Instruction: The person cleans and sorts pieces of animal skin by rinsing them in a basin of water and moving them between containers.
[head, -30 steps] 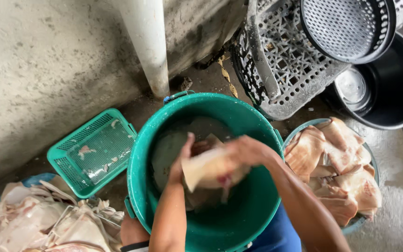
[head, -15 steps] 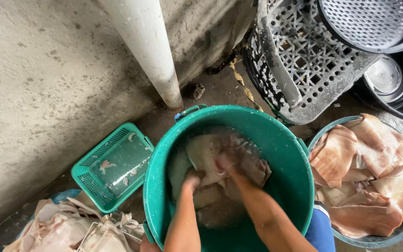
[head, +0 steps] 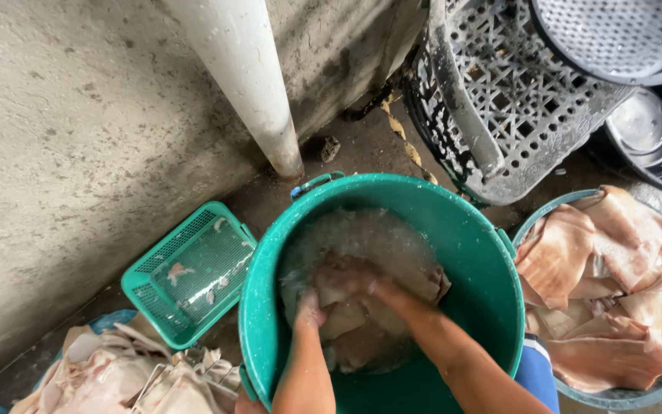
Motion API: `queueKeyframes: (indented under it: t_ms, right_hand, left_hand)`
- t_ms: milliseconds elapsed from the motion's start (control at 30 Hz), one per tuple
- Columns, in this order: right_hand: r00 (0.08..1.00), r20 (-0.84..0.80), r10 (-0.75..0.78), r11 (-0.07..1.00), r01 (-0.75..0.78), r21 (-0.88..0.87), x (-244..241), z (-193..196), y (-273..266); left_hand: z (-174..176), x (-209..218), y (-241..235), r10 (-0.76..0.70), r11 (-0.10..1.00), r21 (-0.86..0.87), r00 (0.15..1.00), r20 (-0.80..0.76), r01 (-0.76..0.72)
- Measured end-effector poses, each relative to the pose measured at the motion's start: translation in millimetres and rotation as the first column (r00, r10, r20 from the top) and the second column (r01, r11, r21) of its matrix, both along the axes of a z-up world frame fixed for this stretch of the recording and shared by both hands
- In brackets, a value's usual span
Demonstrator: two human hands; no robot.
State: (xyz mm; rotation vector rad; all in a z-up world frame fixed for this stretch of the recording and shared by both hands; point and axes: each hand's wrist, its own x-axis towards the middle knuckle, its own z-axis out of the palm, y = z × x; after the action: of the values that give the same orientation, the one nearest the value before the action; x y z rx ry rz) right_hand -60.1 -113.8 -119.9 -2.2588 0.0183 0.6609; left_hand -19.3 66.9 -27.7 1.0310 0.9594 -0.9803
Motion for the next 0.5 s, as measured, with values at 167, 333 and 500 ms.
queueKeyframes:
  t_ms: [167,333,500]
  right_hand:
    - [0.834,-0.407,-0.373,0.926,0.363,-0.105,14.2,-0.2,-48.2]
    - [0.797,-0.334,-0.503,0.851,0.525,-0.026,18.3,84.1,-87.1]
    - [0.798,-0.171,-0.579,0.812,0.584,-0.024,22.6,272.3,-93.7]
  left_hand:
    - [-24.9,-3.2,-1.5,-0.129,0.991,0.040,0.979,0.157,0.125]
    - [-54.9,-9.9,5.9,-0.154,0.974,-0.140,0.975,0.159,0.177]
    - [-35.1,-10.4,-21.2,-0.284,0.909,-0.242,0.930,0.233,0.338]
